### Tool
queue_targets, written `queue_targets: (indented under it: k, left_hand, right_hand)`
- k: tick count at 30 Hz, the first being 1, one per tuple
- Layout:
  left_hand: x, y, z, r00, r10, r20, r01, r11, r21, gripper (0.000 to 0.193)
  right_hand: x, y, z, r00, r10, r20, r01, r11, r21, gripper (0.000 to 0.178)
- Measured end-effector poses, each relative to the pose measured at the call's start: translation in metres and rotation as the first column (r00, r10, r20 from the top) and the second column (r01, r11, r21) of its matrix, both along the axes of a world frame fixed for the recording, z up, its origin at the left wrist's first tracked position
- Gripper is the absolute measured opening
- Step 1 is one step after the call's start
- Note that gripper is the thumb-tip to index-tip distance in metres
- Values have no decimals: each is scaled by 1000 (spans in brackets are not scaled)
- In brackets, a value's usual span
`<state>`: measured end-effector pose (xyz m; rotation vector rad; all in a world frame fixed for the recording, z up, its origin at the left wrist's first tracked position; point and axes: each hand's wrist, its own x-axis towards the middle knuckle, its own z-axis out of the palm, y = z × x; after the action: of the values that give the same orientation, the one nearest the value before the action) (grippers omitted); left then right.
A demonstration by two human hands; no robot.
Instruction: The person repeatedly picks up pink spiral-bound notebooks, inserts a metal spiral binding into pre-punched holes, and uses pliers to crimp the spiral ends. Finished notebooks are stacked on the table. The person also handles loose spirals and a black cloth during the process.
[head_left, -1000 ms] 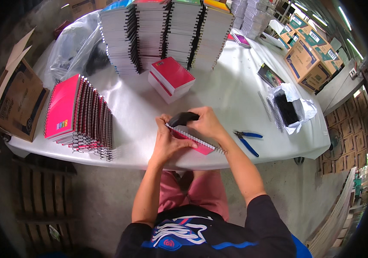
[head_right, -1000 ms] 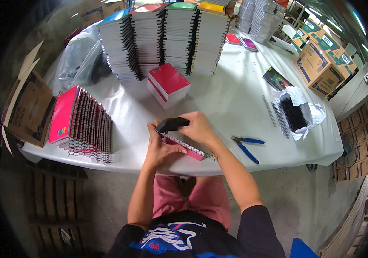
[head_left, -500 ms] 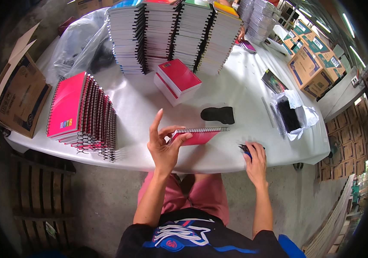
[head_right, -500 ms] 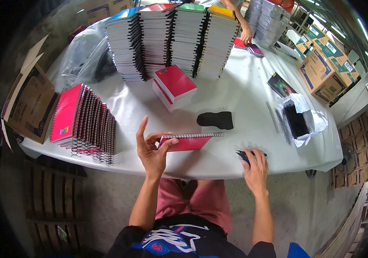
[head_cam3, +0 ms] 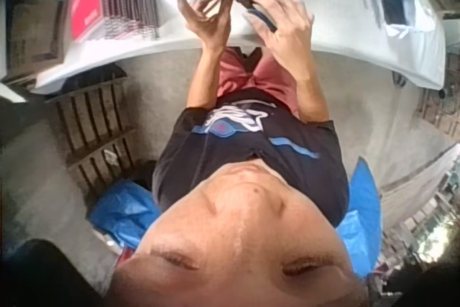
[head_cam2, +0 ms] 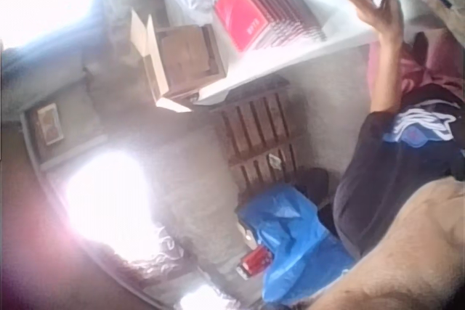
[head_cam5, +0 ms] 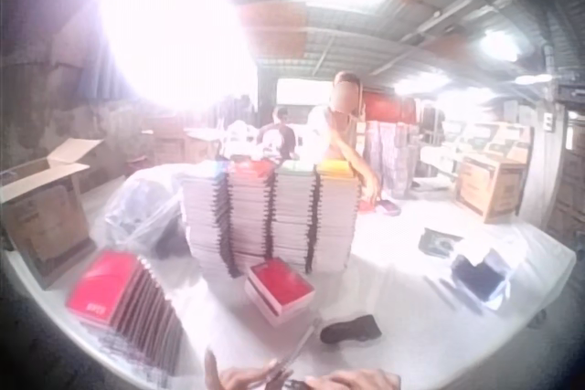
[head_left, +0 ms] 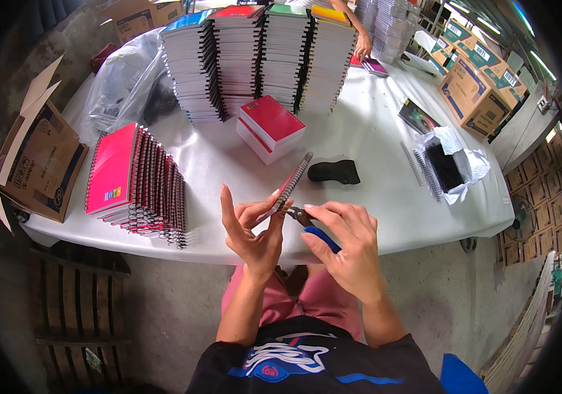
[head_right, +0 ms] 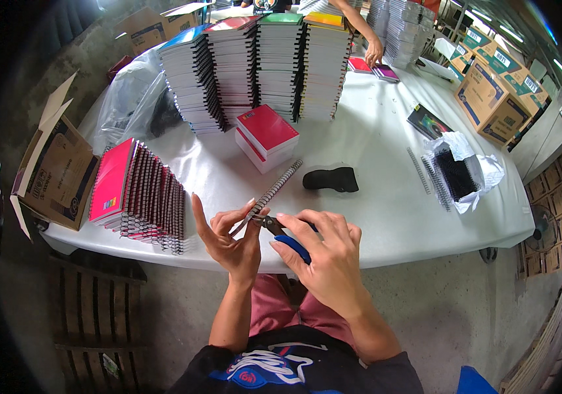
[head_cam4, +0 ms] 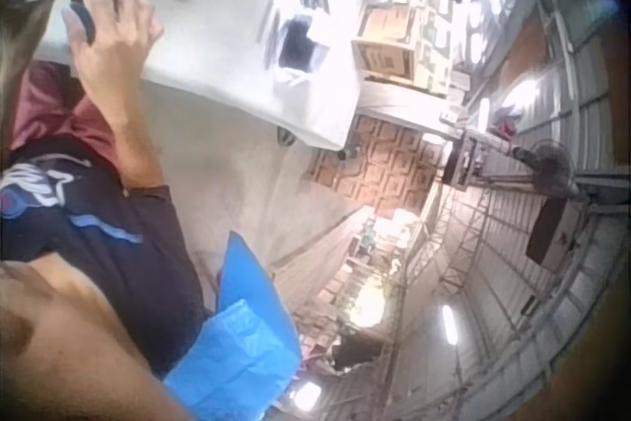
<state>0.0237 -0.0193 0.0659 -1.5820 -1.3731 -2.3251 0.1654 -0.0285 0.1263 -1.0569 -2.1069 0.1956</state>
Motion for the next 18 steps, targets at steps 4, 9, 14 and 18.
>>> queue_targets:
  k: [4, 9, 14, 18]
  left_hand:
    - [1, 1, 2, 1000, 12, 3, -12, 999, 35, 86]
    - [-2, -2, -6, 977, 108, -182, -109, 994, 5, 90]
    - [-3, 4, -14, 991, 121, 50, -121, 993, -4, 84]
    - [-15, 6, 0, 892, -21, 451, 51, 997, -56, 86]
  right_hand:
    - [-2, 4, -4, 999, 53, -10, -53, 998, -41, 31]
    - [9, 14, -8, 773, -2, -634, -612, 258, -748, 29]
    - [9, 24, -34, 842, 109, -528, -478, 602, -639, 29]
    - [61, 49, -65, 955, -258, 147, 292, 906, -306, 37]
